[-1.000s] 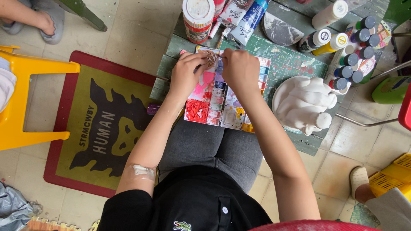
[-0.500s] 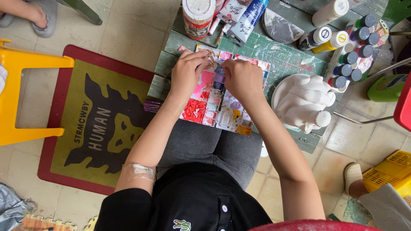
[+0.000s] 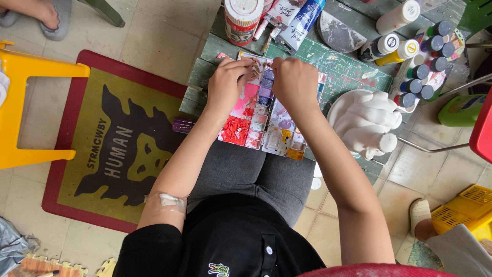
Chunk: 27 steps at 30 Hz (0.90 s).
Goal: The person sits at a work table and paints a white plaster figurine. They move a palette of watercolor paints onto the table, mix and load colors with a brush, and apply paint to the figurine, dipping the brush into different palette wells as they work.
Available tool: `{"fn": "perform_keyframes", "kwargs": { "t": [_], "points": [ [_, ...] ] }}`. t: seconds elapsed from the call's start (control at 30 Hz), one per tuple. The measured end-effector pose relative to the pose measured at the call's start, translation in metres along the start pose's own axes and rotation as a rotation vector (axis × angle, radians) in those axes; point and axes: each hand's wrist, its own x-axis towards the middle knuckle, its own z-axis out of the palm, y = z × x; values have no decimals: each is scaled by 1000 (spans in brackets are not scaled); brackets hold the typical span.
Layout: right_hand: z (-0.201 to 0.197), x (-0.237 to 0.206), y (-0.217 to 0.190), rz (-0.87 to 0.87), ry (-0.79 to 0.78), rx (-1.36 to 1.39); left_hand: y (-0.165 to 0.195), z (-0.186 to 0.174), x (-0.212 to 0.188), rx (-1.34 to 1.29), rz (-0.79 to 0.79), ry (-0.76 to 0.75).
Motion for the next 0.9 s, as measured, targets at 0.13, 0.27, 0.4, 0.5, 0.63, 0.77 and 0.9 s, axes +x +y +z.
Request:
{"fn": "perform_keyframes", "kwargs": {
  "t": [0.13,0.27,0.4,0.5,0.63,0.77,0.9],
  "points": [
    [-7,-4,3,-35,-33,12,4,1,-3,4,1,5],
    [-13,-15,-1,-38,-168,106,5,1,-5,12,2,8],
    [-14,-31,-6,0,-79,84,4,-1,1,6,47,11],
    [-11,-30,-4,33,-17,104,6,-3,10,81,12,-55],
    [-7,-29,-4,47,-8,98,16,1,25,240,211,-58],
    [-8,-32,-6,62,-6,134,26,8,29,308,195,-38],
    [-10,-34,-8,64,-86,163,27,13,36,317,165,-46]
  ]
}}
